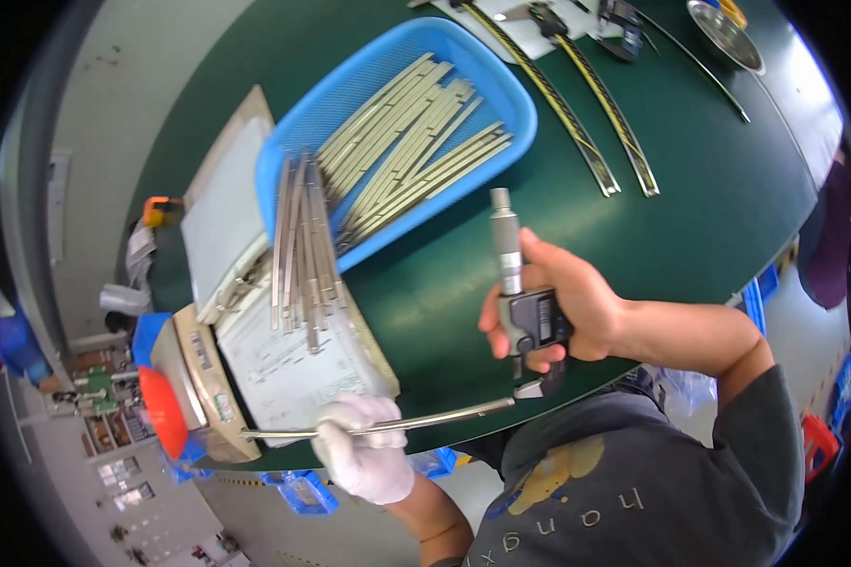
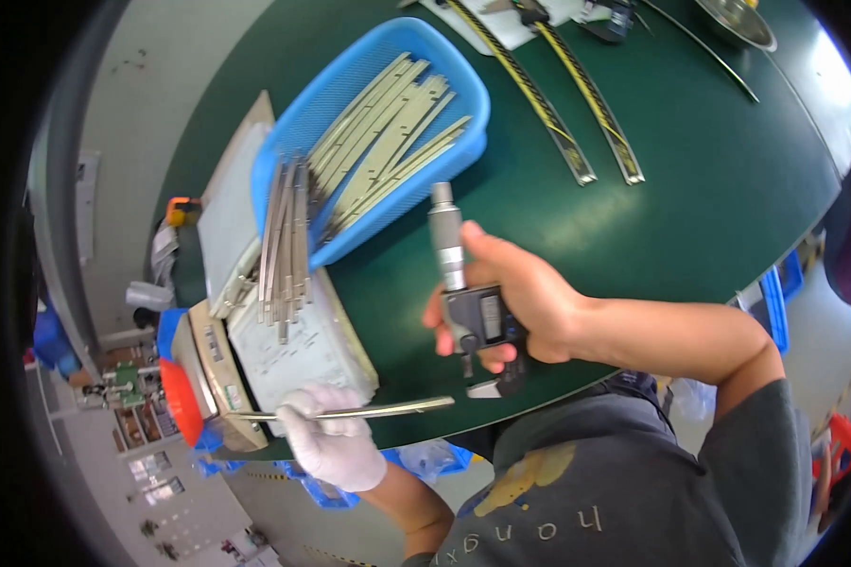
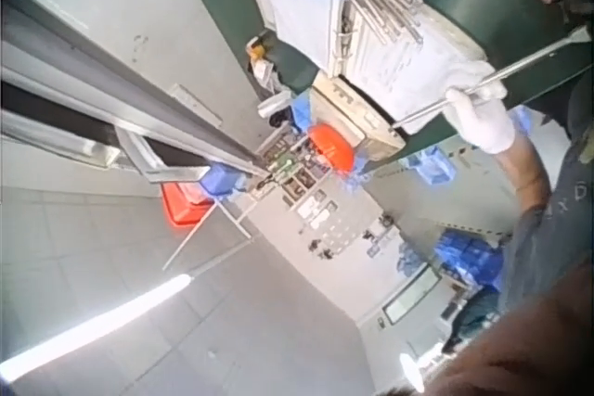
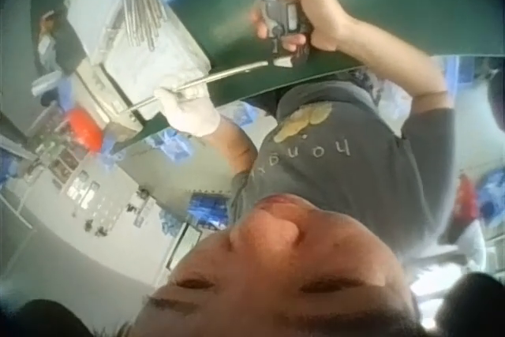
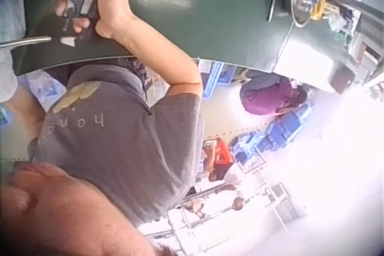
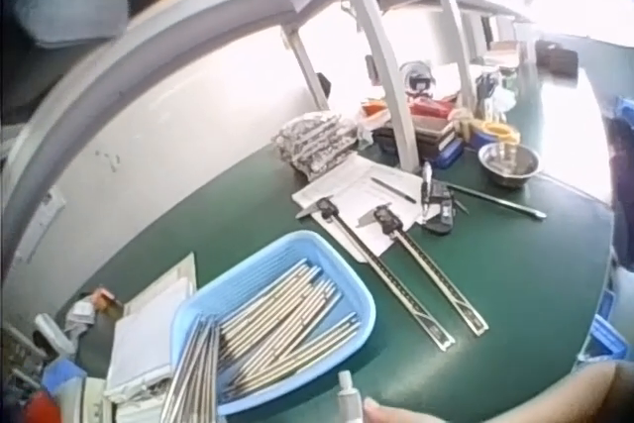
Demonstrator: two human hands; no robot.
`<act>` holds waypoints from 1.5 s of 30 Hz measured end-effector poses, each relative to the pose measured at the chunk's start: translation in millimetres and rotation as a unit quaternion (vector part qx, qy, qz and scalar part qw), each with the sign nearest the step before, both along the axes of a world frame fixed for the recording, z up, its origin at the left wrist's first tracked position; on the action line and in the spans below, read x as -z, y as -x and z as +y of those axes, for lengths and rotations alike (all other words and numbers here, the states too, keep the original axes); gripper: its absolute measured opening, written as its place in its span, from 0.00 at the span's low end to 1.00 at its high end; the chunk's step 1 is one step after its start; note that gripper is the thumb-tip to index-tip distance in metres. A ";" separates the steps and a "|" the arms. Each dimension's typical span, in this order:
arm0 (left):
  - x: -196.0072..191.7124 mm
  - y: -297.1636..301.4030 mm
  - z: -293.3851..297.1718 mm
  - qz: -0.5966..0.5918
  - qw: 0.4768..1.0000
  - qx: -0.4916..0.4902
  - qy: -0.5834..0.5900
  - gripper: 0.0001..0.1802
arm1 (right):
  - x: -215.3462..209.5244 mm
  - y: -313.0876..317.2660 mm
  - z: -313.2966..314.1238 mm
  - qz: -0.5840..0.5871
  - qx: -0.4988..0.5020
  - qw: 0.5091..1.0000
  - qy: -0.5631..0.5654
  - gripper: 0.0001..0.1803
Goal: Measuring the diameter of metal rods using a digital micrometer at a quality control station.
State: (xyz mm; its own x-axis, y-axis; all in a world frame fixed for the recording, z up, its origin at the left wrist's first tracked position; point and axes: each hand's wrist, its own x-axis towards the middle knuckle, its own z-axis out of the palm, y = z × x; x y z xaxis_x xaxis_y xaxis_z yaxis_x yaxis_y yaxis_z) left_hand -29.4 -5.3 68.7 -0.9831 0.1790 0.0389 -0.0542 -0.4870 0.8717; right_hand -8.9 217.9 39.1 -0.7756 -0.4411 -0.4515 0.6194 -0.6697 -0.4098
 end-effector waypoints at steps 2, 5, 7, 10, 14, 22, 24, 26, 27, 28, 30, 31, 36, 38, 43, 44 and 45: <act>-22.5 14.1 1.9 0.202 0.957 -0.150 0.144 0.20 | -2.2 1.1 0.4 -0.021 0.025 0.999 -0.029 0.40; -51.0 56.4 -9.7 0.355 0.872 -0.123 0.315 0.06 | -0.4 -0.6 -1.7 0.001 0.013 1.000 -0.024 0.38; -62.1 98.9 -1.7 0.443 0.708 -0.064 0.546 0.05 | 3.7 -0.2 -1.3 -0.002 0.003 1.000 -0.030 0.37; -59.2 147.7 14.4 0.455 0.648 0.063 0.608 0.08 | 4.6 -0.1 -1.6 0.004 -0.007 1.000 -0.021 0.36; -52.1 183.3 13.6 0.543 0.459 0.129 0.691 0.11 | 3.9 -1.4 -2.8 0.033 -0.004 0.999 -0.009 0.35; -62.4 194.3 74.7 0.482 0.458 0.156 0.730 0.10 | 5.8 -5.2 -6.3 0.043 0.014 0.999 -0.010 0.28; -52.0 195.1 101.0 0.517 0.376 0.173 0.749 0.09 | 5.9 -5.9 -8.4 0.038 0.016 0.999 -0.002 0.27; -33.5 204.1 128.5 0.513 0.293 0.179 0.787 0.10 | 7.9 -5.9 -7.0 0.047 -0.002 0.999 -0.025 0.28; -25.8 205.0 139.5 0.476 0.285 0.190 0.810 0.10 | 9.1 -5.3 -6.7 0.039 0.000 0.999 -0.014 0.26; -20.1 206.5 147.3 0.437 0.277 0.200 0.832 0.10 | 8.4 -4.0 -5.2 0.040 0.003 0.999 -0.015 0.26; -13.2 211.0 154.9 0.422 0.274 0.196 0.842 0.10 | 5.0 -4.0 -4.2 0.048 0.006 0.999 -0.008 0.24; -9.9 211.1 156.5 0.404 0.271 0.192 0.852 0.10 | 3.6 -4.3 -3.6 0.050 0.016 0.999 0.000 0.23; -8.6 209.4 155.3 0.400 0.292 0.183 0.849 0.10 | 2.0 -5.2 -4.4 0.061 0.021 0.998 -0.010 0.23; -8.8 210.2 149.3 0.411 0.317 0.183 0.835 0.09 | 2.7 -5.2 -6.1 0.065 0.017 0.998 -0.014 0.23; -42.5 196.5 128.0 0.515 0.549 0.040 0.657 0.05 | 5.8 -8.1 -13.8 0.058 0.023 0.998 -0.012 0.23; -60.1 183.0 126.7 0.424 0.689 0.058 0.585 0.03 | 6.7 -8.0 -15.0 0.054 0.016 0.998 -0.011 0.23; -74.1 177.3 118.0 0.445 0.718 0.012 0.536 0.02 | 5.3 -10.0 -14.9 0.060 0.019 0.998 -0.013 0.24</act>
